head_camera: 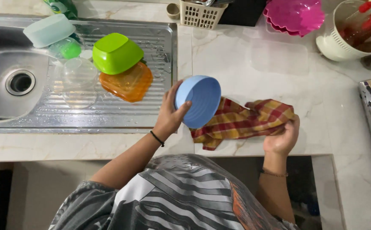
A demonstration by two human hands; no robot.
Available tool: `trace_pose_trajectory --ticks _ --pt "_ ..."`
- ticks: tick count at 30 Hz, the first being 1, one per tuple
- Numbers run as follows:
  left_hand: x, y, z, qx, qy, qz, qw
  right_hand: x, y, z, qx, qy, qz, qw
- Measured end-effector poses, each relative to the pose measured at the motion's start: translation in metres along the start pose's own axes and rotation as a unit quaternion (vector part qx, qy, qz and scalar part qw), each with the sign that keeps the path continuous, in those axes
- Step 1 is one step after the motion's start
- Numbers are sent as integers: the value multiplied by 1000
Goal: Drying and organizing plastic containers and bowls using a cloth.
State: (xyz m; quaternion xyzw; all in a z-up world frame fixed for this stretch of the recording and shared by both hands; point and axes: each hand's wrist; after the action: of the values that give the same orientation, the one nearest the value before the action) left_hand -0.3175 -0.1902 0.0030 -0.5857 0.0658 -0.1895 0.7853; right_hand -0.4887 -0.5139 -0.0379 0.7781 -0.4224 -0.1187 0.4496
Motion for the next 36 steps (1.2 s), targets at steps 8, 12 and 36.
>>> trace_pose_trajectory --ticks 8,12,36 --pt "-16 -13 -42 79 25 53 995 -21 -10 -92 -286 371 136 873" --pt "-18 -17 -50 114 -6 65 991 -16 -52 -102 -527 520 238 628" --pt "-19 -21 -68 144 -100 60 983 -26 -37 -106 -310 675 -53 668"
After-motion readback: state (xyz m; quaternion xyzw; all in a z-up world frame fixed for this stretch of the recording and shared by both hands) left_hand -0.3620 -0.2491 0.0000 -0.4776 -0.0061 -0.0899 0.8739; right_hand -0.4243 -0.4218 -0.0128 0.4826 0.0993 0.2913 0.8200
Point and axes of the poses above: each hand's wrist, its own x-axis towards the middle knuckle, its own z-axis out of the back of the hand, y = z × x, and after that the axes turned 3 degrees about z, right-handed
